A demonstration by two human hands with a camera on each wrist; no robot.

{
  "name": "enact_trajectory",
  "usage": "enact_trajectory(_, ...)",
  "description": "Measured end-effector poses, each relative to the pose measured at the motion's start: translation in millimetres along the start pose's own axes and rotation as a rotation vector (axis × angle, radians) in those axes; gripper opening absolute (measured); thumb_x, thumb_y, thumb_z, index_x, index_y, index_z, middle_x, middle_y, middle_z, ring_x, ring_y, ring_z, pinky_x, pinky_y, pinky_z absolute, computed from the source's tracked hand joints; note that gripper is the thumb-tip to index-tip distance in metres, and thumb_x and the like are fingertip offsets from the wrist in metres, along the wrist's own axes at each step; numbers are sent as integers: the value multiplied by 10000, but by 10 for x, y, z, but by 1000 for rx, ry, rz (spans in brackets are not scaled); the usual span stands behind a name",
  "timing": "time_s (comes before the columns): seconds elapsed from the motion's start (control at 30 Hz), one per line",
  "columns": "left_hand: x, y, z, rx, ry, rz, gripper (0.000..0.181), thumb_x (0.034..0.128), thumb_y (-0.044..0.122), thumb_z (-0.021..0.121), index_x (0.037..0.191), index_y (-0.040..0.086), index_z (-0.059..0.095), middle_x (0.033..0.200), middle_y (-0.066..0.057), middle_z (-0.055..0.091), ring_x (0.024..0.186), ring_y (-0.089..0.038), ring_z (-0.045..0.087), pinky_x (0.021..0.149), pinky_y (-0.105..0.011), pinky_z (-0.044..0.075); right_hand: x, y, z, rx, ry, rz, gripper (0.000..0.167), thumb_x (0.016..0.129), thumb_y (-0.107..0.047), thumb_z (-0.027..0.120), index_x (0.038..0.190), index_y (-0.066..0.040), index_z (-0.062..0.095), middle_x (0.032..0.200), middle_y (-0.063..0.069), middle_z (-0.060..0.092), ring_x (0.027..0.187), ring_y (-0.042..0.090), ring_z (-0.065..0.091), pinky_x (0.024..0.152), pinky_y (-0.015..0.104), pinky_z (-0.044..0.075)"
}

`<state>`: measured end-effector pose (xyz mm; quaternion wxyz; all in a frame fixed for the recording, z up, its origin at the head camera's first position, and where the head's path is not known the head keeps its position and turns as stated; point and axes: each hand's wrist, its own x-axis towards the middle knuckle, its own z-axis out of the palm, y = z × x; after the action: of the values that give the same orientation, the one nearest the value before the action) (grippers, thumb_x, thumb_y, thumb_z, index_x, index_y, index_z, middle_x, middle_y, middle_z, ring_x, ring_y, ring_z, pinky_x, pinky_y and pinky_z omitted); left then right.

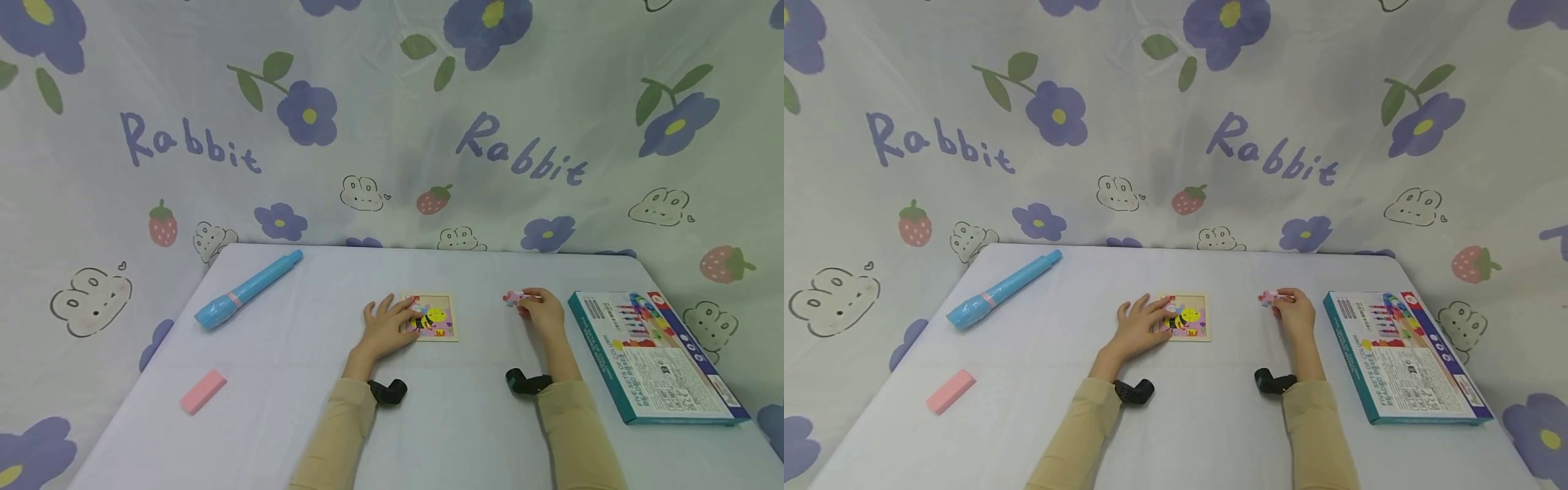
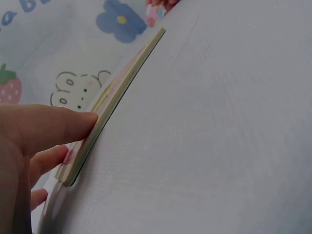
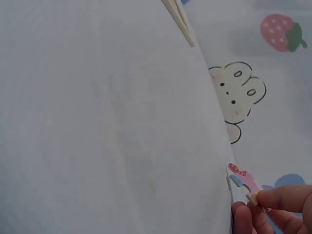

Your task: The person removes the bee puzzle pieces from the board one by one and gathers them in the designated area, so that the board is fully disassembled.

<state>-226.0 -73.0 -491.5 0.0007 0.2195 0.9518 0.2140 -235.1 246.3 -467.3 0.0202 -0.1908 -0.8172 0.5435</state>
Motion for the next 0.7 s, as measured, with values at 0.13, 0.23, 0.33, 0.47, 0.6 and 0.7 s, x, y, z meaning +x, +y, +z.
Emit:
enact_trajectory(0.13,-6,-1,-4,-2,-2,1,397,838,412,578,1214,288,604,1455,54,373,1384,-322,180,1032,-604,46,-4,13,-20,-20,-2,9,374,911,-125,537,1250,30,515,923,95,579,658,1,567,627,139,490)
enact_trajectory(0.23,-12,3,-13,-4,-3,0,397,837,406,582,1212,280,607,1451,48,379,1382,-325,183,1031,-605,49,-3,22,-11,-28,-7,8,361,919,-128,526,1246,26,529,961,117,585,675,1,562,629,133,486)
enact_trajectory(0.33,-16,6,-20,-5,-3,-3,398,835,404,585,1211,277,608,1449,49,383,1381,-322,186,1031,-603,50,4,29,4,-40,-9,-2,351,924,-129,523,1239,27,542,999,141,589,685,-6,560,625,125,482)
enact_trajectory(0.47,-16,6,-19,-3,-6,-6,402,834,415,581,1213,285,605,1450,54,382,1384,-314,182,1034,-600,47,15,27,19,-74,-1,-8,351,920,-135,529,1231,26,552,1010,149,580,675,-8,552,608,121,474)
enact_trajectory(0.6,-17,10,-19,-1,-2,-3,397,834,420,579,1208,289,607,1448,54,384,1384,-312,182,1034,-598,49,15,10,15,-137,17,-41,341,907,-139,544,1201,30,574,969,147,600,646,14,555,575,136,465)
enact_trajectory(0.7,-14,14,-19,-2,5,2,387,836,417,579,1199,287,612,1447,50,387,1382,-316,185,1033,-601,52,19,4,10,-202,34,-78,320,899,-152,554,1160,29,598,914,135,625,619,37,550,554,161,452)
